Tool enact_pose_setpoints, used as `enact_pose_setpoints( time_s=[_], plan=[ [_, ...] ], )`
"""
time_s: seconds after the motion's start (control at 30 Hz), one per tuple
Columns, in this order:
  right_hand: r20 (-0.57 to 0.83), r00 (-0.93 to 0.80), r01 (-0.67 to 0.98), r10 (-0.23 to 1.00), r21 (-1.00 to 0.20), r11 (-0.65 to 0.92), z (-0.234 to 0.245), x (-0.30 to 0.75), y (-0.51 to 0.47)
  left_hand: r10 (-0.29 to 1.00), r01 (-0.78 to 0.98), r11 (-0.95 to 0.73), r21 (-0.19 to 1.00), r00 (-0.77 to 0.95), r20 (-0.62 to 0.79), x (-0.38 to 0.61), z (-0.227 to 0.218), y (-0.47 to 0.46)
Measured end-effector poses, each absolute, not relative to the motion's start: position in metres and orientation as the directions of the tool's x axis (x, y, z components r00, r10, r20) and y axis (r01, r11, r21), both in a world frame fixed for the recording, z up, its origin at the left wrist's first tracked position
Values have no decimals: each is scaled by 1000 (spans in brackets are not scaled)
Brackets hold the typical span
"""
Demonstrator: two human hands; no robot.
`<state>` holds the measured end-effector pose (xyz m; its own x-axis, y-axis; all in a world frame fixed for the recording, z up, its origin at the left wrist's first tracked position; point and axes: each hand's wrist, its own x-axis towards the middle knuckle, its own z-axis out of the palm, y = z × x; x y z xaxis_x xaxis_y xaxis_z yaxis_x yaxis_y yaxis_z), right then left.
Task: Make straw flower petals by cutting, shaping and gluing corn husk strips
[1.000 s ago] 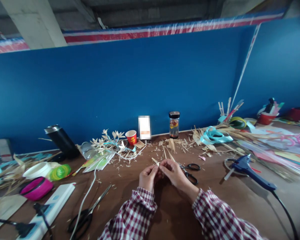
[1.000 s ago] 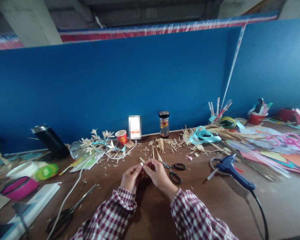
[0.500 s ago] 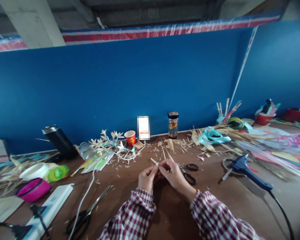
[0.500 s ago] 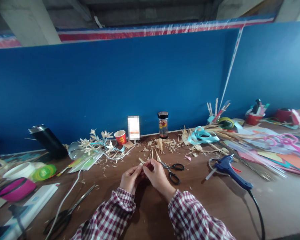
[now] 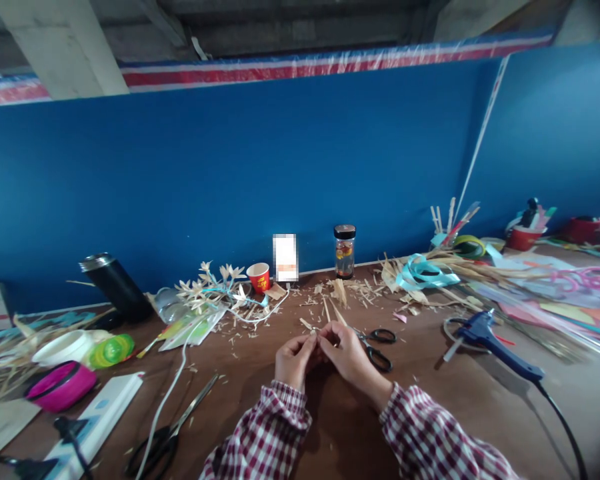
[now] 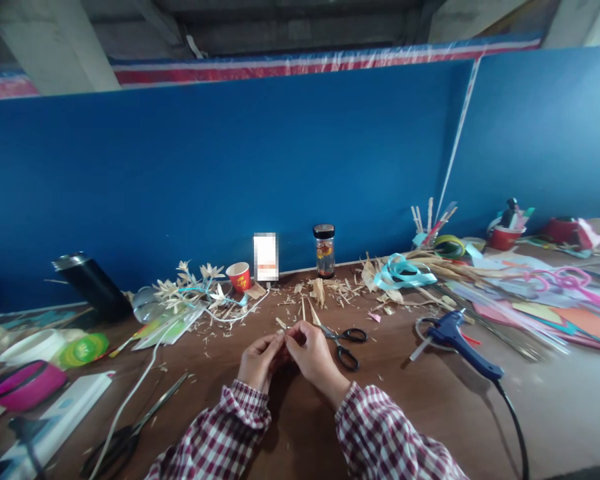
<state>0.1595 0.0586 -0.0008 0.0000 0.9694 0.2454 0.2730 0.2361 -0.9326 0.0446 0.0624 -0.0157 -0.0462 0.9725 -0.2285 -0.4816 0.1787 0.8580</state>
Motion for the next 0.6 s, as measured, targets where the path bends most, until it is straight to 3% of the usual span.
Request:
enact_pose_setpoints(
  time_s=[0.6],
  plan=[
    [310,-38,310,950,-900,306,-3,158,55,964,-477,107,872,-166,-210,38,-19,71]
  ],
)
